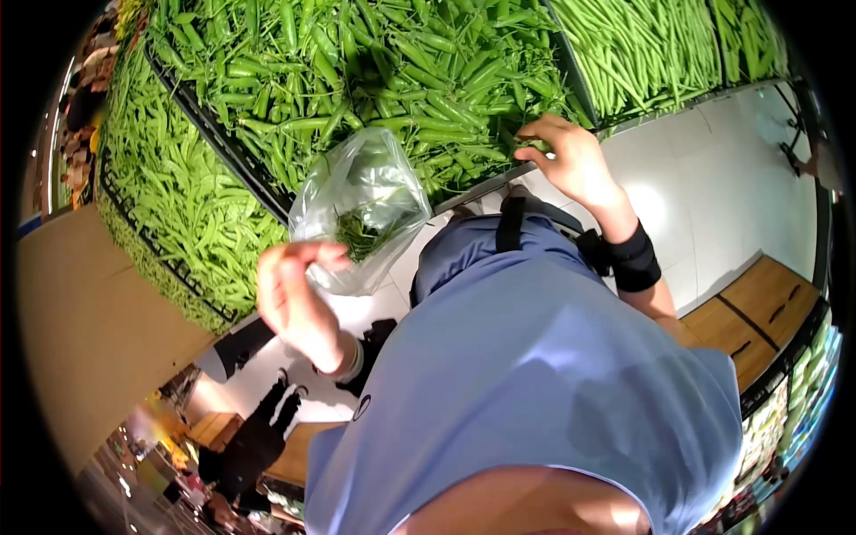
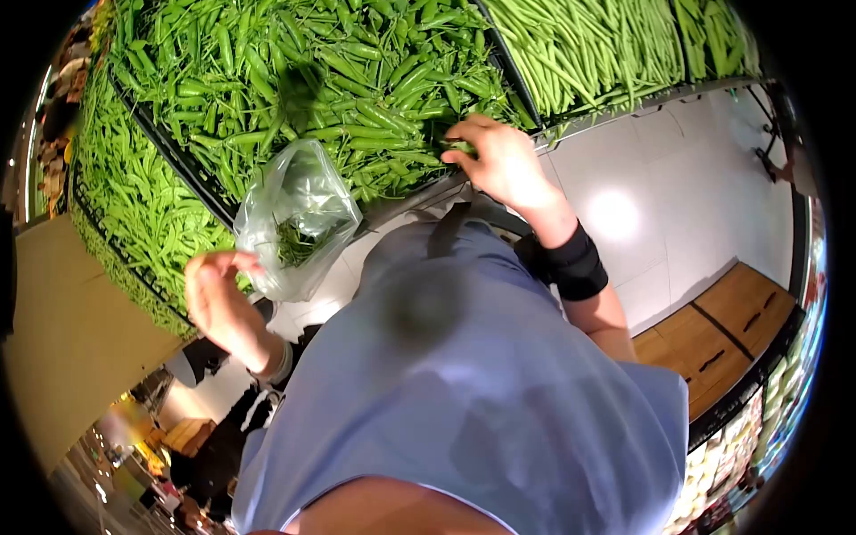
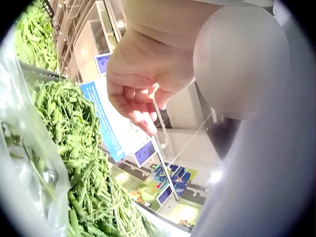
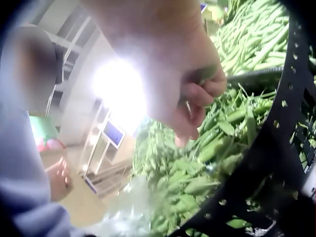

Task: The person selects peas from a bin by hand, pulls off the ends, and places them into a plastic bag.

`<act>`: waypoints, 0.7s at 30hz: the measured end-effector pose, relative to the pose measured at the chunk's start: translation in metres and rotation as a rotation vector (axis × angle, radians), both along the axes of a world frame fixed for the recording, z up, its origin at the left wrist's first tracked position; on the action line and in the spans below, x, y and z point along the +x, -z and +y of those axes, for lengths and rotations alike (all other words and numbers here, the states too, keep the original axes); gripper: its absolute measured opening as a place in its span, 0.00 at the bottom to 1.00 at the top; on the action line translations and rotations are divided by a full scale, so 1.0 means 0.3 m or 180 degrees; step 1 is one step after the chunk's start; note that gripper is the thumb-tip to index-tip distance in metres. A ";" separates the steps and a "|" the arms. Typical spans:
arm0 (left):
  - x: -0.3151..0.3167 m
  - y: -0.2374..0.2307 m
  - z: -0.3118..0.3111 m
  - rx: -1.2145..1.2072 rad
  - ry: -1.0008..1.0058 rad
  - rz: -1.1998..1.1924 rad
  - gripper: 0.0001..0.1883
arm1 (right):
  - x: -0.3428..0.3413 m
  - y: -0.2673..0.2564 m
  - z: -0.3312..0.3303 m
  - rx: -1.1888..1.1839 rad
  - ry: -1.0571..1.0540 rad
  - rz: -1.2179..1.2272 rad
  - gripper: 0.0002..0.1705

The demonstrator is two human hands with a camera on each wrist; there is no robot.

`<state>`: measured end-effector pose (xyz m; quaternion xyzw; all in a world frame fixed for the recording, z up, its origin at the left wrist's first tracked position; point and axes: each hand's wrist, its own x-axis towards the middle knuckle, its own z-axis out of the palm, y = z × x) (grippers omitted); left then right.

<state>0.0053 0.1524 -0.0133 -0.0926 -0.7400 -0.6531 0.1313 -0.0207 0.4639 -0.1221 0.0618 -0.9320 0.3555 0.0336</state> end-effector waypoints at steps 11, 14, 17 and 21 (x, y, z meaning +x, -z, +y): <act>-0.092 0.071 0.311 0.0644 0.0712 -0.0646 0.17 | -0.122 0.121 -0.040 0.0213 -0.1228 -0.0192 0.11; -0.063 0.150 0.343 0.0209 0.0462 -0.1387 0.09 | -0.173 0.134 0.025 -0.0646 -0.1139 0.0019 0.08; -0.043 0.262 0.370 -0.0927 0.0288 -0.1451 0.07 | -0.211 0.066 0.107 -0.1350 -0.0769 -0.1099 0.06; -0.064 0.369 0.414 -0.1345 0.0049 -0.1036 0.14 | -0.237 0.082 0.186 -0.2148 -0.0635 -0.1251 0.08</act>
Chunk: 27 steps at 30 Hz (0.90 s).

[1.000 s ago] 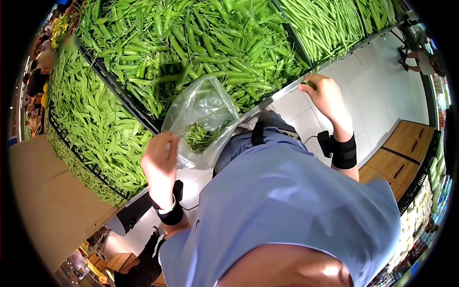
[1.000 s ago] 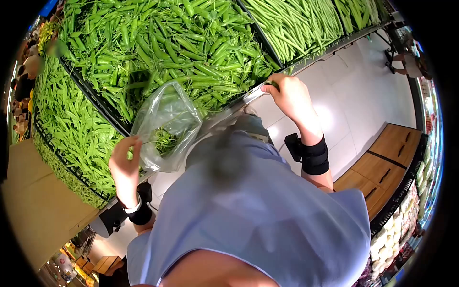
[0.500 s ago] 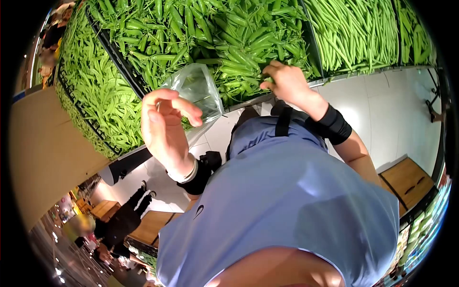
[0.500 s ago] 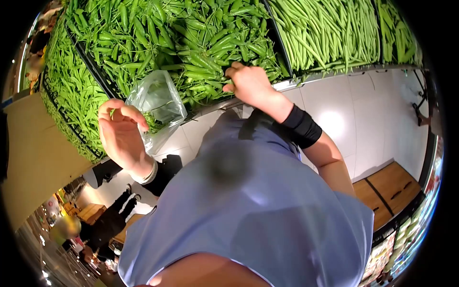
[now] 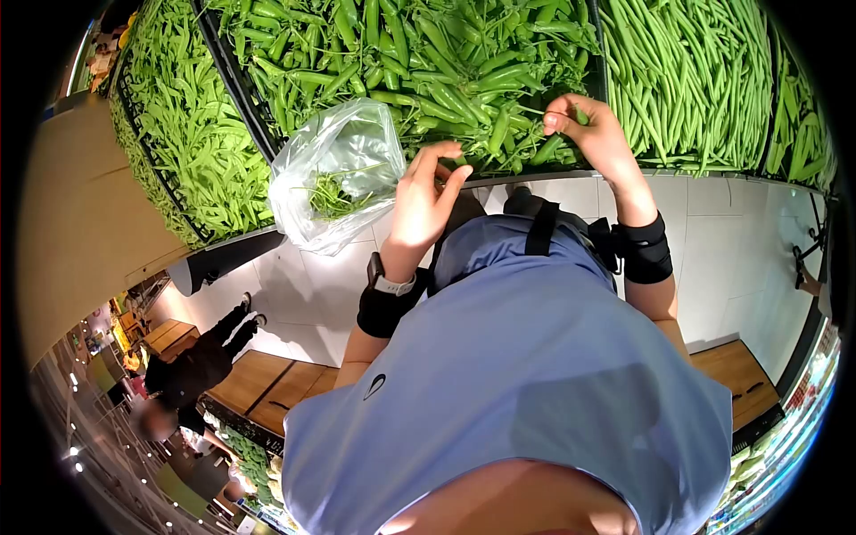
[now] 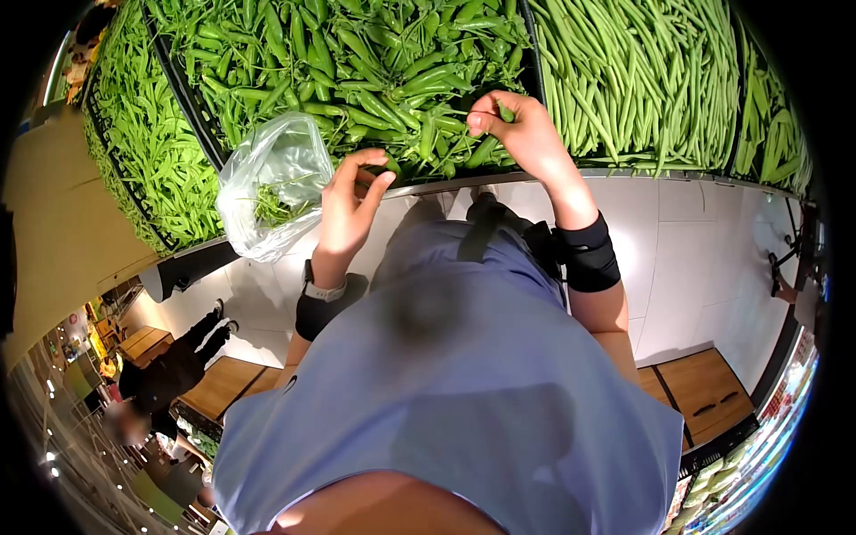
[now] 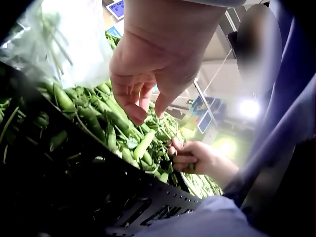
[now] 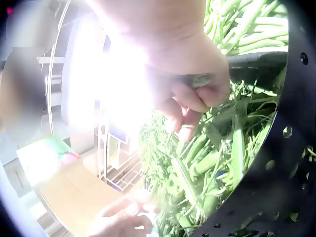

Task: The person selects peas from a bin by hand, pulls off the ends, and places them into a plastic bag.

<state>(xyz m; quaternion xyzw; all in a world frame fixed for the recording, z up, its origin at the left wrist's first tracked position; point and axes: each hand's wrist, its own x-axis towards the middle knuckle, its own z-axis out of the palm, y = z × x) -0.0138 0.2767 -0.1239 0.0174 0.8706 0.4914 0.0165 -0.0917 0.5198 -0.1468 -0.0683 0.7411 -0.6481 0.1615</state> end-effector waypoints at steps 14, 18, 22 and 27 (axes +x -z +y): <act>-0.160 0.022 0.157 -0.0981 0.0658 0.1142 0.12 | 0.028 -0.077 0.070 0.0402 -0.0127 -0.0001 0.06; -0.125 -0.004 0.171 -0.0400 0.1086 0.0740 0.10 | 0.044 -0.076 0.054 0.0792 -0.0066 0.0270 0.07; -0.113 -0.031 0.176 -0.0183 0.1176 0.0494 0.09 | 0.070 -0.203 0.005 0.0666 -0.0385 0.0011 0.14; -0.090 -0.064 0.169 -0.0803 0.1348 0.0989 0.06 | 0.109 -0.204 -0.034 0.1063 -0.0690 0.0724 0.17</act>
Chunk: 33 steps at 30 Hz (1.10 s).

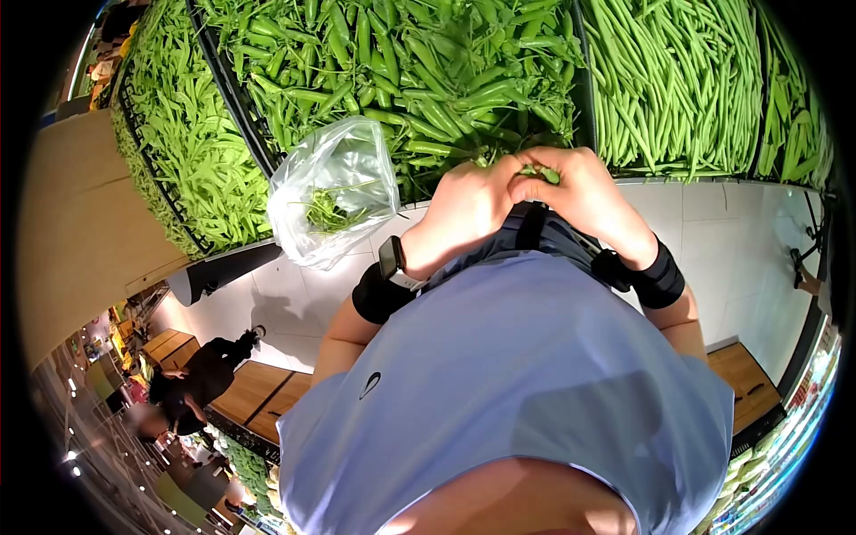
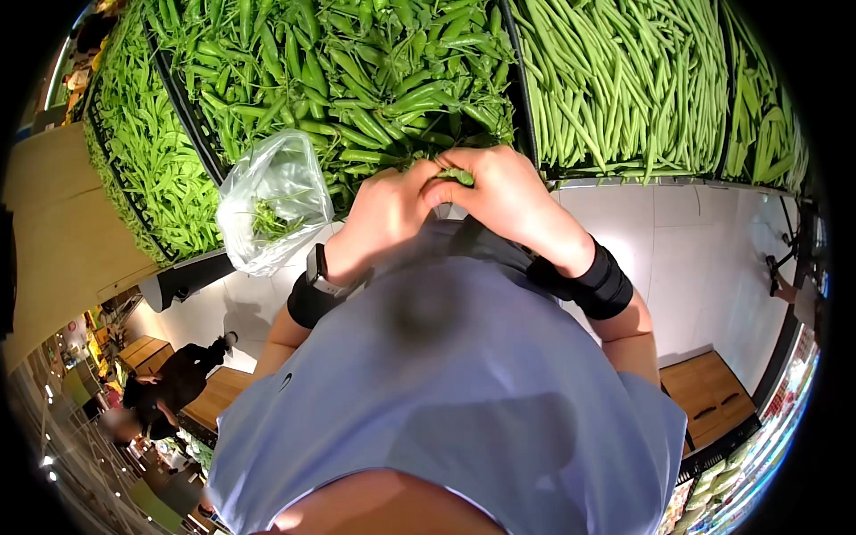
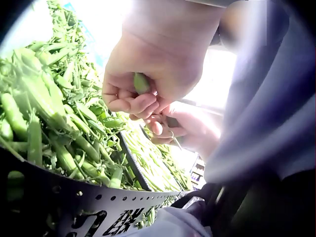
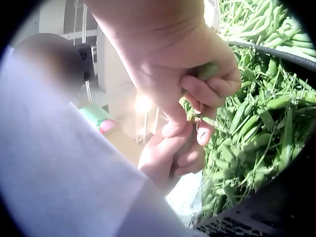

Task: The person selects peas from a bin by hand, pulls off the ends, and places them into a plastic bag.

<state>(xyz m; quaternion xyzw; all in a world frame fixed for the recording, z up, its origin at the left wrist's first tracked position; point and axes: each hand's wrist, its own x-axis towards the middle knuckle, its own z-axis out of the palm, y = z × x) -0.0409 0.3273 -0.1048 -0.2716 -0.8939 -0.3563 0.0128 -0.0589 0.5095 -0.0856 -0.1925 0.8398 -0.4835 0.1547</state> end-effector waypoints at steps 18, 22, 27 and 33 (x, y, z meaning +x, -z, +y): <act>0.047 -0.144 -0.279 0.0656 0.1592 -0.1697 0.05 | -0.069 -0.067 0.077 -0.1107 -0.2293 0.0563 0.05; 0.155 -0.136 -0.402 0.1856 -0.0081 -0.2724 0.09 | -0.107 -0.085 0.074 -0.0567 -0.0857 0.0287 0.01; 0.228 -0.081 -0.433 0.2722 -0.0548 -0.2599 0.12 | -0.157 -0.066 -0.304 -0.0530 -0.1450 0.0731 0.07; 0.267 -0.038 -0.412 0.2753 -0.0888 -0.2465 0.09 | -0.212 -0.044 -0.615 -0.0803 -0.1278 0.0783 0.15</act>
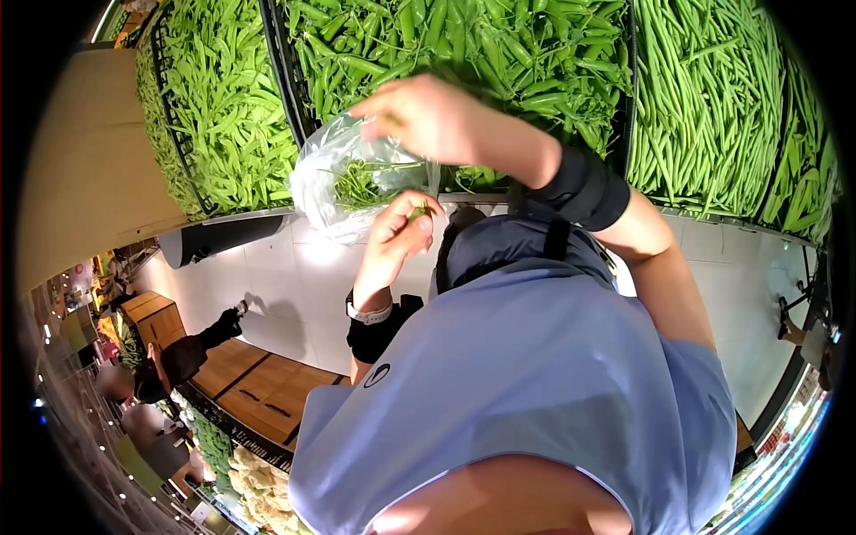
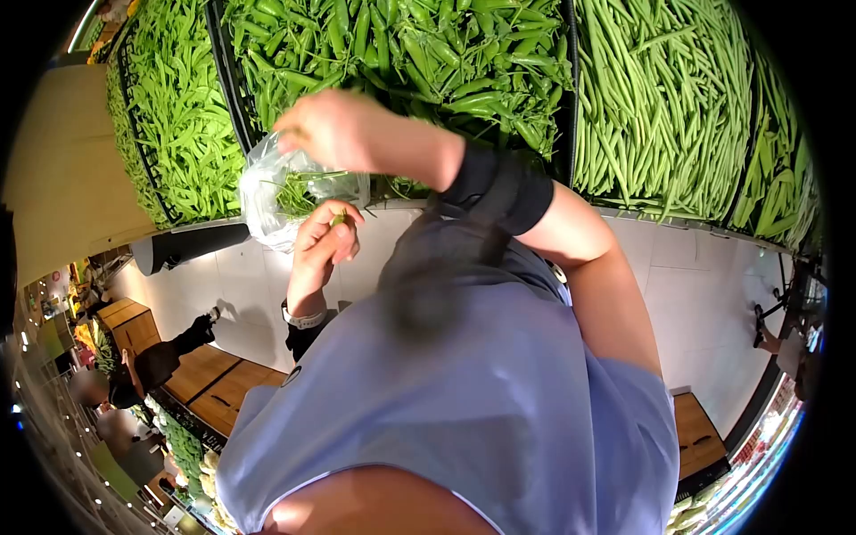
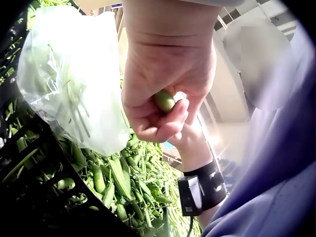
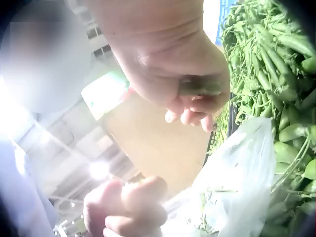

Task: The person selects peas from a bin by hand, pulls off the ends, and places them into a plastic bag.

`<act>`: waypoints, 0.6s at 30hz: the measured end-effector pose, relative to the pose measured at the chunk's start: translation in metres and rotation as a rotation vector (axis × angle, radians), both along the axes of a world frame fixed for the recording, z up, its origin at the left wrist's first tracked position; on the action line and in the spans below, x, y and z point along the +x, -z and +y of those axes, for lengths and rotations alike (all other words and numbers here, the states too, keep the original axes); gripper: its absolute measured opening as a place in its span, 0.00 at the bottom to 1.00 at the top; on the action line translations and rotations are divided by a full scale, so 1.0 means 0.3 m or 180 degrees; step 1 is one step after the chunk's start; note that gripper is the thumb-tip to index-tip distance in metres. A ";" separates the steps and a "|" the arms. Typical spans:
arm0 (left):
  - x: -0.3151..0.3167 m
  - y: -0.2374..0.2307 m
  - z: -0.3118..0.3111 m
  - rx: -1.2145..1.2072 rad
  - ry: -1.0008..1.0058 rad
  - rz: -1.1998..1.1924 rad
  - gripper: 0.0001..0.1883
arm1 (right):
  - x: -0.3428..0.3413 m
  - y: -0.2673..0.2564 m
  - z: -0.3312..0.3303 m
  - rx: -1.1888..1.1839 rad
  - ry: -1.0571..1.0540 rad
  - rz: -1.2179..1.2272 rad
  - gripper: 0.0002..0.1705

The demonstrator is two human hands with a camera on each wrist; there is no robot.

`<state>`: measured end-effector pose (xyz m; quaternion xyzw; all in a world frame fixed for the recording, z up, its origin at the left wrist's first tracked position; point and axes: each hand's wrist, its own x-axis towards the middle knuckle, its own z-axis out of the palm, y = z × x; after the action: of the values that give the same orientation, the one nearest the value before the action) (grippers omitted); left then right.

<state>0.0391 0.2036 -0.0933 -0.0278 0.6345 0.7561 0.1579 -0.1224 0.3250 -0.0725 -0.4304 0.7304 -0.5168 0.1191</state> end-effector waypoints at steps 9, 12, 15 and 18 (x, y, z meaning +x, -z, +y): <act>-0.222 -0.023 0.218 -0.1543 -0.0253 0.2611 0.11 | 0.069 0.098 0.455 -0.0420 0.0183 -0.2762 0.15; -0.275 0.035 0.359 0.0088 -0.0179 0.1514 0.10 | 0.155 0.106 0.517 -0.0512 0.0639 -0.2011 0.17; -0.309 0.034 0.434 0.0553 0.0195 0.0761 0.16 | 0.172 0.103 0.572 -0.0216 0.0948 -0.2069 0.13; -0.309 0.046 0.400 0.0151 0.0088 0.1346 0.25 | 0.194 0.085 0.653 -0.0561 0.1151 -0.2042 0.12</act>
<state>-0.0536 0.3237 -0.1069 0.1440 0.6358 0.7576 0.0322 -0.0642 0.5211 -0.0981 -0.1194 0.6729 -0.6989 0.2111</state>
